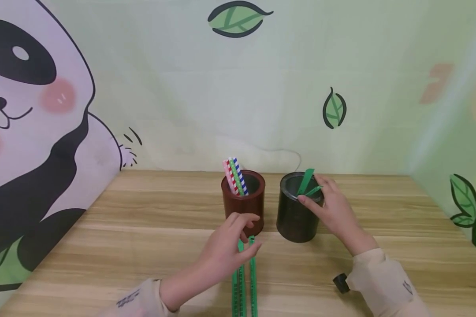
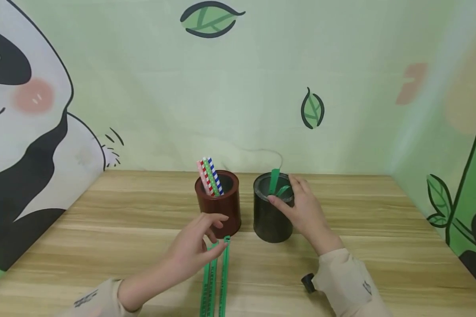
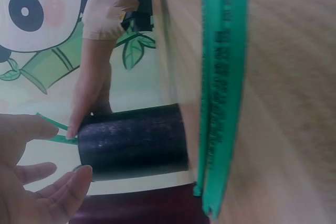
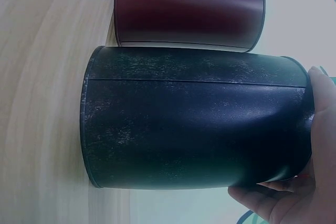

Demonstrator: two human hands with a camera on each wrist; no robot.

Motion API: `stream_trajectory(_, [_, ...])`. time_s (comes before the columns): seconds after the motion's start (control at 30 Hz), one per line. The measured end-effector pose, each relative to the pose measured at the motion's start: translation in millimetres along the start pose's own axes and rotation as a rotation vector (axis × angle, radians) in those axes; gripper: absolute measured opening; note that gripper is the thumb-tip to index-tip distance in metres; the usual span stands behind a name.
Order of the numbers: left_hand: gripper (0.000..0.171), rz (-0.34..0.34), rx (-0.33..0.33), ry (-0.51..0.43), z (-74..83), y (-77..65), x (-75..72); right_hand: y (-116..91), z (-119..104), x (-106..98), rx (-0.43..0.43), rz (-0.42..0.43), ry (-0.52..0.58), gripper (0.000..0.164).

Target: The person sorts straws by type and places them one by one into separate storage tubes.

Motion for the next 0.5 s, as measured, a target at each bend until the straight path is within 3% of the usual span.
stream_trajectory(0.5, [0.042, -0.211, -0.192, -0.099, -31.8, -20.8, 10.7, -0.1, 0.7, -0.6, 0.021, -0.022, 0.001, 0.083])
Point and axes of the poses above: each hand's wrist, its own y-axis towards the middle knuckle, its own x-axis out of the palm, z = x × y, the point moved 1 cm from there along y, towards the middle knuckle, and after that the axes turned 8 degrees about y, right-handed, at the moved point
